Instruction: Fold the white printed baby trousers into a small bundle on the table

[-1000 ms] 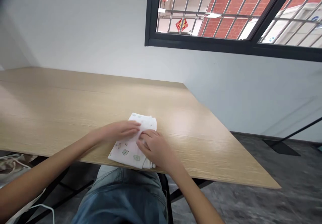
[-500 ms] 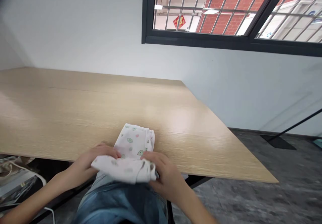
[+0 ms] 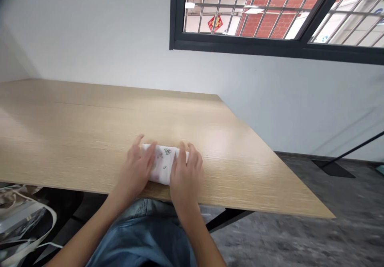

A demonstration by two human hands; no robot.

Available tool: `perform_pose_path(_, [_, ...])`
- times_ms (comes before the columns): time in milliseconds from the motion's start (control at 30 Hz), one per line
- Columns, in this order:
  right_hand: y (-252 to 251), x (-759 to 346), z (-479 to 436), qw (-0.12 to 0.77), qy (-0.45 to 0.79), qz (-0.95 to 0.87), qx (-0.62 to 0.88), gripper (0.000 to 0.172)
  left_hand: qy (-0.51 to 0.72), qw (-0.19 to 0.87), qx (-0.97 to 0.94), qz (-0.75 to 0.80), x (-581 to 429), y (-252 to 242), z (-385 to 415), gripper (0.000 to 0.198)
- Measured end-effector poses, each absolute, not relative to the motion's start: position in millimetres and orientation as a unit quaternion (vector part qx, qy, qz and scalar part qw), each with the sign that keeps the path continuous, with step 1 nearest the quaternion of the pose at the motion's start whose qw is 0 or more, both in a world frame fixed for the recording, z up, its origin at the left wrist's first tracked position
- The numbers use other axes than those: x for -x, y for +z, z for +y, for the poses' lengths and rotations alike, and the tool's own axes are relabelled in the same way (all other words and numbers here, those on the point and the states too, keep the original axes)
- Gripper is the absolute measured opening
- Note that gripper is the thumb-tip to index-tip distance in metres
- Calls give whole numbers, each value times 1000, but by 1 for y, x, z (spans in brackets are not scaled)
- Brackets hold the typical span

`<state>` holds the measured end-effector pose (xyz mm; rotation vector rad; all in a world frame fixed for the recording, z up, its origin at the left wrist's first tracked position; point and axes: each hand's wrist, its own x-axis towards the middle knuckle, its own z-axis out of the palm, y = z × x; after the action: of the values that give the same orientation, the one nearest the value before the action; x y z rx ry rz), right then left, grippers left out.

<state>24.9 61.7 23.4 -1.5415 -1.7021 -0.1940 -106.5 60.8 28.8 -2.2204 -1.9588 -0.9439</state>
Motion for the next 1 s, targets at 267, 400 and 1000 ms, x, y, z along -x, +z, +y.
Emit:
perform_pose_path(267, [12,-47,58,319,46,-739,592,48,-240,-26,774,-586,114,15,53,46])
perform_pose_path(400, [17,-78,36,390,75,-676,621,41,-296,-112,724,-613,154,8,35,48])
perform_pose_path(1000, [18,-41,44,375,149,-718,567,23,-188,-76,813,-546,145,23,55,27])
